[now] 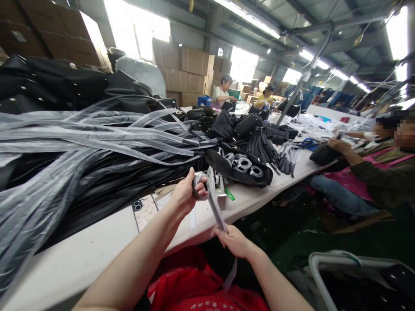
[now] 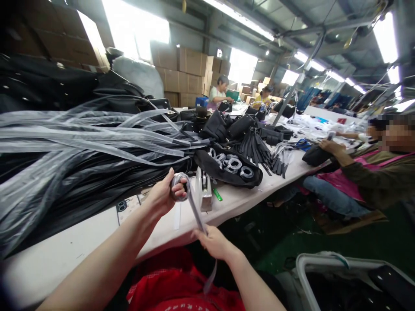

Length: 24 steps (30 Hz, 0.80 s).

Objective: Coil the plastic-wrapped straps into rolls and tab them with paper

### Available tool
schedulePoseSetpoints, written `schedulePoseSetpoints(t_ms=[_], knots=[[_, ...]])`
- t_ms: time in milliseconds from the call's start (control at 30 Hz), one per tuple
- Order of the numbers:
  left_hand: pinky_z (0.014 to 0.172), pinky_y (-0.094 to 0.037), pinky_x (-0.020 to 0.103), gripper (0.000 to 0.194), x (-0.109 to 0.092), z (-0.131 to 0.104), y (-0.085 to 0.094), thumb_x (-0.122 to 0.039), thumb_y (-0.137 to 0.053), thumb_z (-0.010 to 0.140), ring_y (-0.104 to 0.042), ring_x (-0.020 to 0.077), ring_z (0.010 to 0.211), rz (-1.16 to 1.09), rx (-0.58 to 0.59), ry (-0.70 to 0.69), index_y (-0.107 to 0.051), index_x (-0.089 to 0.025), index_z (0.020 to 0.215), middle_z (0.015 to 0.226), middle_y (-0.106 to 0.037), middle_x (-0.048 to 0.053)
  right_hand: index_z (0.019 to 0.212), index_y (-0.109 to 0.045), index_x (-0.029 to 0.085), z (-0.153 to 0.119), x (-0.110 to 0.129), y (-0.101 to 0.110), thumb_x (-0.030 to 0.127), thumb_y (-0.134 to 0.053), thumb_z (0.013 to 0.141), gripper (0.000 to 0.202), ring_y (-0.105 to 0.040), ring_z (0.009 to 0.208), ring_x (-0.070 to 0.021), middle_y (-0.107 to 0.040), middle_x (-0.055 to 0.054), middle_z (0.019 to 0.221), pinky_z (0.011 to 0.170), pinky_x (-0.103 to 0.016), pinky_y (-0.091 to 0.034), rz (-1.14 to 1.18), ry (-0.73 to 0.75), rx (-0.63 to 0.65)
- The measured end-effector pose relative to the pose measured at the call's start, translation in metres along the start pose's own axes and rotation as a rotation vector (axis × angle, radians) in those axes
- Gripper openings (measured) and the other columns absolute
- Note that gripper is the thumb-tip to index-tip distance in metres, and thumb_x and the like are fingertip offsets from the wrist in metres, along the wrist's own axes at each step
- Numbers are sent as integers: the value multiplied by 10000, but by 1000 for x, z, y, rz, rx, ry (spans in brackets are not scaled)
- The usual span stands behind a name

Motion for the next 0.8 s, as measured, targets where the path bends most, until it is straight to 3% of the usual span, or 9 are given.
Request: schedulePoseSetpoints(t_ms=[100, 167, 200, 267, 400, 500, 600, 700, 800], knots=[[760, -489, 350, 607, -13, -5, -3, -645, -295, 925, -591, 178, 671, 419, -81, -470, -623, -142, 842, 673, -586, 35, 926, -684, 132, -11, 46, -35, 538, -422, 955, 484, -412, 517, -91, -454, 38, 563, 523, -224, -358, 167, 101, 203], [856, -461, 394, 649, 1, -21, -25, -678, -261, 907, -612, 240, 857, 822, 22, -678, -633, -149, 850, 839, -650, 111, 950, -690, 121, -18, 72, -24, 539, -453, 944, 481, -414, 512, -90, -462, 36, 553, 531, -228, -369, 299, 159, 192], [857, -456, 401, 661, 15, -28, -35, -687, -256, 899, -609, 257, 878, 1015, 113, -714, -636, -149, 841, 865, -656, 132, 948, -693, 119, -20, 78, -9, 535, -476, 936, 470, -425, 508, -94, -463, 38, 534, 542, -235, -383, 344, 167, 148], [786, -467, 385, 653, 47, -39, -44, -672, -259, 898, -615, 260, 804, 1341, 276, -661, -643, -152, 806, 806, -657, 138, 911, -697, 121, -23, 72, 22, 507, -523, 920, 424, -479, 518, -111, -495, 31, 506, 587, -256, -424, 352, 128, 71], [658, -438, 323, 648, 83, -41, -24, -606, -257, 927, -613, 227, 640, 1684, 412, -321, -652, -174, 649, 649, -644, 107, 928, -696, 140, -26, 17, 49, 440, -577, 893, 325, -606, 666, -160, -680, -43, 739, 674, -290, -481, 43, -65, 128], [579, -409, 289, 691, 107, -41, -6, -642, -272, 908, -554, 176, 494, 1545, 521, 26, -626, -178, 537, 524, -603, 68, 974, -706, 171, -26, -3, 61, 377, -580, 894, 255, -620, 853, -200, -700, -73, 932, 789, -316, -471, -416, -27, 36], [486, -394, 264, 735, 131, -49, 6, -732, -269, 859, -454, 133, 366, 1151, 581, 356, -611, -170, 532, 387, -487, 13, 979, -703, 184, -24, 2, 61, 340, -538, 921, 234, -607, 907, -210, -687, -79, 947, 851, -332, -444, -658, 75, -41], [410, -364, 245, 715, 136, -54, 5, -787, -351, 802, -363, 110, 313, 683, 555, 502, -614, -158, 587, 327, -383, -37, 1010, -669, 186, -21, 5, 54, 370, -457, 959, 286, -604, 825, -184, -671, -52, 875, 797, -310, -448, -556, 106, -79], [391, -355, 229, 686, 135, -55, -1, -728, -372, 846, -323, 95, 298, 289, 490, 599, -613, -140, 589, 306, -325, -53, 977, -620, 188, -16, -3, 37, 498, -328, 986, 426, -529, 611, -141, -570, 4, 666, 627, -269, -430, -242, 67, -113]])
Point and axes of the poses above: each hand's wrist, its own z-axis towards the middle knuckle, its own y-axis out of the back of the hand, x = y × z, the point moved 10 cm from there along z, towards the middle knuckle
